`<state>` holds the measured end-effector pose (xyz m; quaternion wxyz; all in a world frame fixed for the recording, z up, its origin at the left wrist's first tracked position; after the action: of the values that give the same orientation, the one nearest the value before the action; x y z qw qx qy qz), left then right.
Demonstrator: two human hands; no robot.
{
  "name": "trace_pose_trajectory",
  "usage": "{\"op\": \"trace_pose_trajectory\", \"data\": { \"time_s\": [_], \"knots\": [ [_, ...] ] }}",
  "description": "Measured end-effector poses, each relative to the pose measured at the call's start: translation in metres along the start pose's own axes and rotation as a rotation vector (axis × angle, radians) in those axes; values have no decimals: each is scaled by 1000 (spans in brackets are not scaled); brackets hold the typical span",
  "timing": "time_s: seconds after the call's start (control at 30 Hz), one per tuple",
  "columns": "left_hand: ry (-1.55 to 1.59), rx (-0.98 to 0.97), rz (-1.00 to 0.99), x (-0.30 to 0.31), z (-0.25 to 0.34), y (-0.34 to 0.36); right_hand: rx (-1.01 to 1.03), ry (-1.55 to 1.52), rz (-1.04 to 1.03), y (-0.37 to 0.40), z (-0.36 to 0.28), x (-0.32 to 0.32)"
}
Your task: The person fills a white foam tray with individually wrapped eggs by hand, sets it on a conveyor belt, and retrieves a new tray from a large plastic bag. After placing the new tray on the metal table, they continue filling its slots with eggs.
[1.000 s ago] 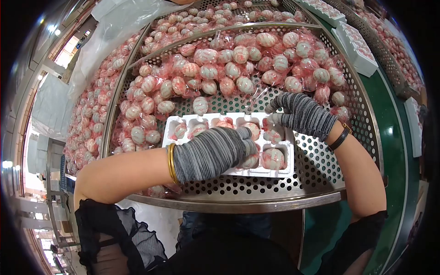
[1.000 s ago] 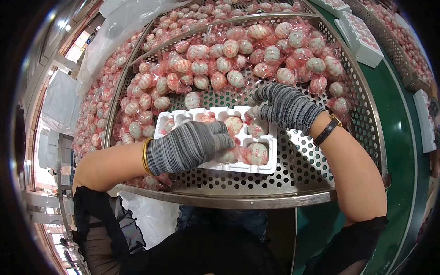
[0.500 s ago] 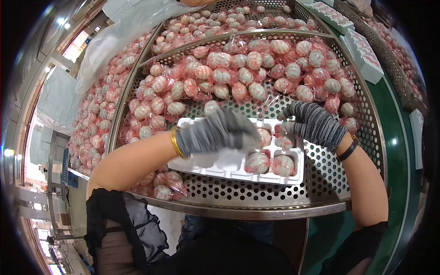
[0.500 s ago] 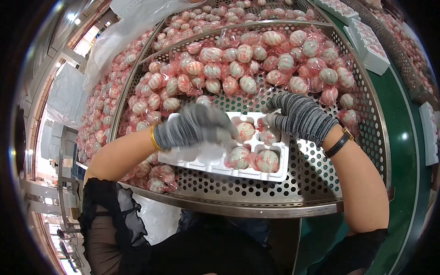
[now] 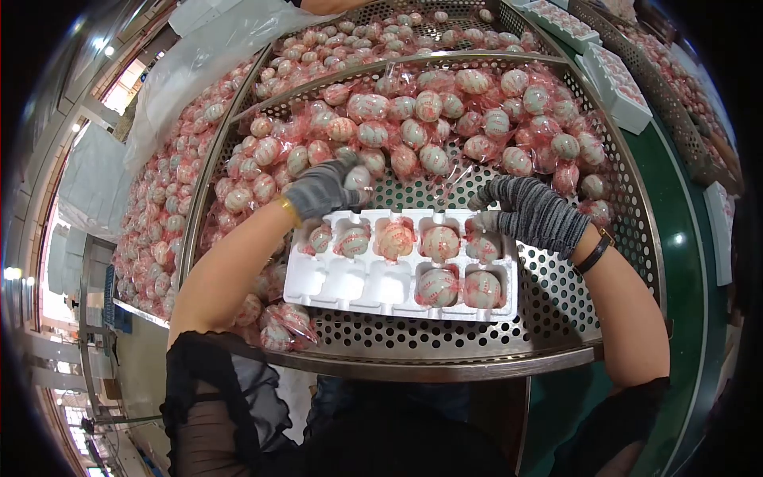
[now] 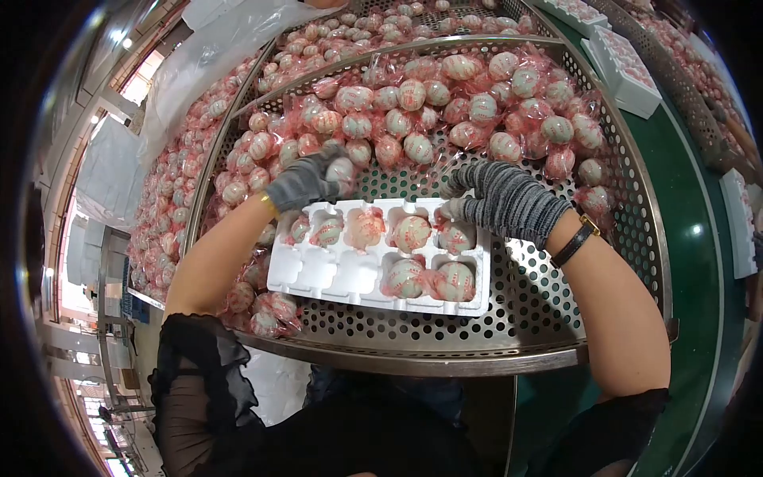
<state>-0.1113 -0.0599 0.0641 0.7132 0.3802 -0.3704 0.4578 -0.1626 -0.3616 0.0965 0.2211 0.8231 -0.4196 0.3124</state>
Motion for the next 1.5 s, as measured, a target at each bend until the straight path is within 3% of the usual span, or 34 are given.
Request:
{"op": "trace_pose_trajectory", "data": {
  "time_s": [0.07, 0.13, 0.17, 0.23, 0.33, 0.43, 0.57, 0.67, 0.7, 0.8, 0.83, 0.93, 0.97, 1.07, 1.2, 1.33, 1.37, 1.5],
  "knots": [
    [327, -107, 147, 11, 6, 24, 37, 20, -8, -2, 0, 0],
    [729, -302, 98, 22, 61, 72, 55, 39, 4, -3, 3, -2],
    [519, -550, 167, 24, 72, 86, 21, 51, -12, -1, 0, -1],
    [767, -675, 67, 8, 85, 108, 55, 73, 0, -3, 3, -3],
    [592, -351, -233, 0, 104, 129, 56, 59, 0, -1, 0, 0],
    [803, -467, -98, -15, 99, 131, 37, 82, -12, 0, 1, 0],
    [1310, -74, -155, -10, 112, 135, 46, 54, -21, -1, 3, -1],
    [841, -177, -93, -13, 99, 122, 71, 30, 2, -1, 8, -2],
    [527, -121, -85, -14, 95, 119, 75, 56, 3, 0, 7, -2],
    [296, -313, -236, 1, 111, 115, 83, 105, -1, 2, -1, 0],
    [225, -57, -400, 13, 126, 118, 92, 109, -2, 2, -2, 1],
    [-55, -549, -71, 20, 131, 97, 53, 108, -29, 2, -4, 2],
    [41, -560, -137, 24, 140, 101, 23, 106, -46, 2, -8, 3],
    [-101, -611, -289, 5, 143, 89, 53, 85, -31, 2, -2, 1],
    [224, -258, -331, 12, 129, 106, 118, 121, -9, 3, -3, 3],
    [341, -383, 27, 10, 118, 120, 106, 107, 2, 0, -1, 0],
    [354, -317, 108, 10, 116, 121, 76, 84, -9, 2, -5, 1],
    [302, -174, 31, -3, 109, 122, 113, 72, 20, 2, -1, 0]
  ]
}}
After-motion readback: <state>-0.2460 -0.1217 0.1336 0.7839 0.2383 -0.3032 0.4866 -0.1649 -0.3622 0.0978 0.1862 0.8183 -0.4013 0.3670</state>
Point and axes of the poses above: each hand's wrist, its own y-axis away from the middle knuckle, its own x-axis out of the back of the hand, z = x × y, the point moved 4 cm from there along -y, towards the middle knuckle, and after that the axes turned 2 degrees about y, right-handed, at the moved point
